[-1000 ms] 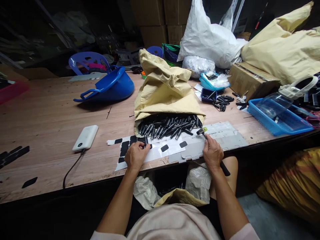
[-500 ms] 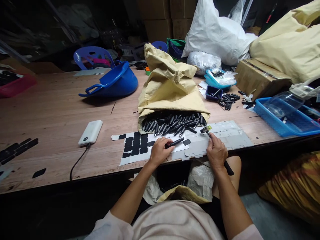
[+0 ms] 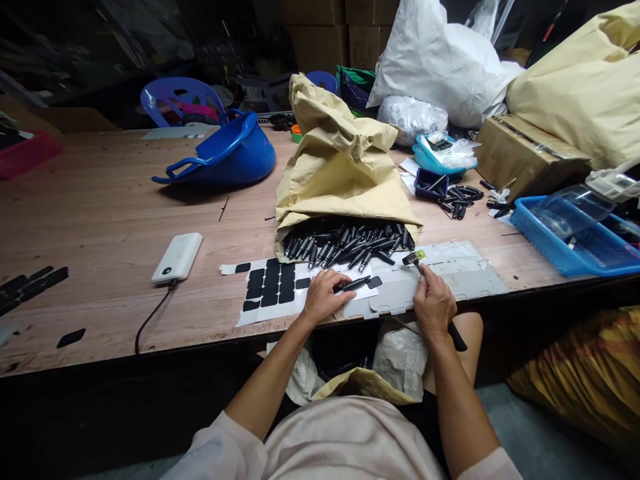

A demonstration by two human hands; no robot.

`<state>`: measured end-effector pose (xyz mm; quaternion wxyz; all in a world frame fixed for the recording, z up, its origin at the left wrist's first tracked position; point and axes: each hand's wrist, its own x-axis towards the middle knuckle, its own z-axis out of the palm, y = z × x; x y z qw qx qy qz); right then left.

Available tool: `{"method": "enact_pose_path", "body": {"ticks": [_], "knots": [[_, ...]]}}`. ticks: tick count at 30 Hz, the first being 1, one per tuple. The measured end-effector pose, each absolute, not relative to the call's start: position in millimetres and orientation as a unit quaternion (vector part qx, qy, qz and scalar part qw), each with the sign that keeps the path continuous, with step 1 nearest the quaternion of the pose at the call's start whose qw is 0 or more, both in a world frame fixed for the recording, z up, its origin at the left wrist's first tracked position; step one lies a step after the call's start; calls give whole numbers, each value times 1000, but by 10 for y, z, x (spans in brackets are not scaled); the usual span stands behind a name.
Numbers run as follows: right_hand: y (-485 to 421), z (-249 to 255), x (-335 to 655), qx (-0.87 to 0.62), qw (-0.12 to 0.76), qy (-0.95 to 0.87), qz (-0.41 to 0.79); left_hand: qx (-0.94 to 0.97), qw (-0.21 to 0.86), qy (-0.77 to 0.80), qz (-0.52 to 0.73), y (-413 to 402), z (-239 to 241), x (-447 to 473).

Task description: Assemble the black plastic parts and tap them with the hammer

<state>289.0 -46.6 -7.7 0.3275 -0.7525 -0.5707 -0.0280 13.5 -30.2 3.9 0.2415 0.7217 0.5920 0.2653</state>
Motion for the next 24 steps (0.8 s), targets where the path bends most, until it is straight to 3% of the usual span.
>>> {"method": "enact_pose_path", "body": {"ticks": [8,13,20,24], "knots": [[-671,212,2592,-668,396,-630,10,710,264,597,263,-292,79,136],[-806,307,2203,-587,378,-710,88,703,274,603,261,-292,105,140],[-852,149,2080,-572,302,-763,19,686,288,616,257,-285,134,167],[-847,234,2064,-568,331,-753,-2,682,293,614,268,-284,132,170]]}}
